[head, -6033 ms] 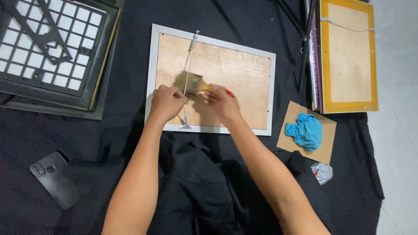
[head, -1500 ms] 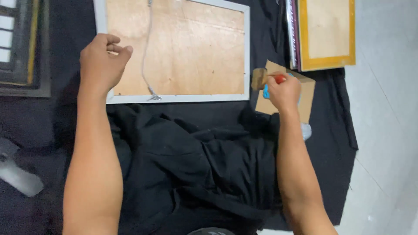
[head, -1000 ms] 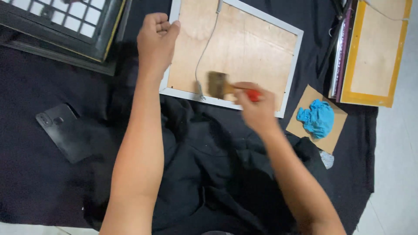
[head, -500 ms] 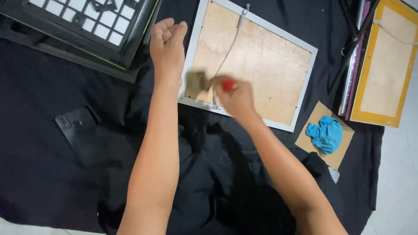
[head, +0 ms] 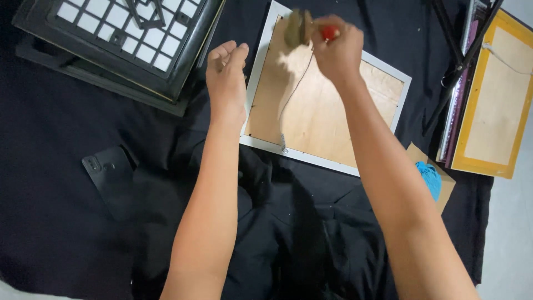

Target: Cleaning and disassembling a photo frame using a brush and a utility knife to remove the backboard and clean the glass.

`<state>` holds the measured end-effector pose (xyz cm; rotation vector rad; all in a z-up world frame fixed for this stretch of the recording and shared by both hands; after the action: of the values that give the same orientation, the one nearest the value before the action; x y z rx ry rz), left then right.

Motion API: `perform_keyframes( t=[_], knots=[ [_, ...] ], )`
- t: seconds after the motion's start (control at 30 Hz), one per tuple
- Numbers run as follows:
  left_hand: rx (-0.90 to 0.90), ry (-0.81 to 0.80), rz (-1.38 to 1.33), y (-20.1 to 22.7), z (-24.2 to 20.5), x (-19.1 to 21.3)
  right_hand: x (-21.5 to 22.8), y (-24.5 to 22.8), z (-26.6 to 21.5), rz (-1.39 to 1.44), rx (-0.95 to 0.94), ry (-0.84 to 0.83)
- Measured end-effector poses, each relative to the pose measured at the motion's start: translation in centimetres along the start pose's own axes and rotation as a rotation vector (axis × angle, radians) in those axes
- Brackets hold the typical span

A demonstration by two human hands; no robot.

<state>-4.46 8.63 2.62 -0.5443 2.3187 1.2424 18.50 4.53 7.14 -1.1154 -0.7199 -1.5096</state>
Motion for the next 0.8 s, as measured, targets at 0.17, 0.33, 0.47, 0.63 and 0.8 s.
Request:
perform_keyframes(
  t=[0.17, 0.33, 0.47, 0.63, 0.8],
  knots=[
    [-0.009, -0.014, -0.029, -0.6, 0.6, 0.3, 0.3, -3.4, -1.3, 0.082, 0.078, -0.05],
    [-0.062, -0.027, -0.042, -1.2, 0.8, 0.6, 4.9, -9.1, -7.0, 0.135, 0.119, -0.223],
    [-0.112, -0.022, -0.027, -1.6, 1.1, 0.7, 7.5, -10.2, -11.0, 0.294, -0.123, -0.469],
    [-0.186, -0.057, 0.136, -1.8, 1.6, 0.9, 8.4, -7.8, -15.7, 0.451, -0.441, -0.583],
    [-0.046, -0.07, 0.134, -0.8, 0.1, 0.3, 12.1, 0.7, -19.2, 0.426, -0.564, -0.302]
  ],
)
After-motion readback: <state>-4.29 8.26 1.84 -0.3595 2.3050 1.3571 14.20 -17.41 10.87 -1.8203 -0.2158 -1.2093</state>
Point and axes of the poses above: each hand's wrist, its own z-axis towards the middle knuckle, its own x-axis out of the back of the hand, y = z × x, the point moved 3 cm from there along z, towards the middle knuckle, and after that the axes turned 14 degrees about -z, right-handed, at the moved point
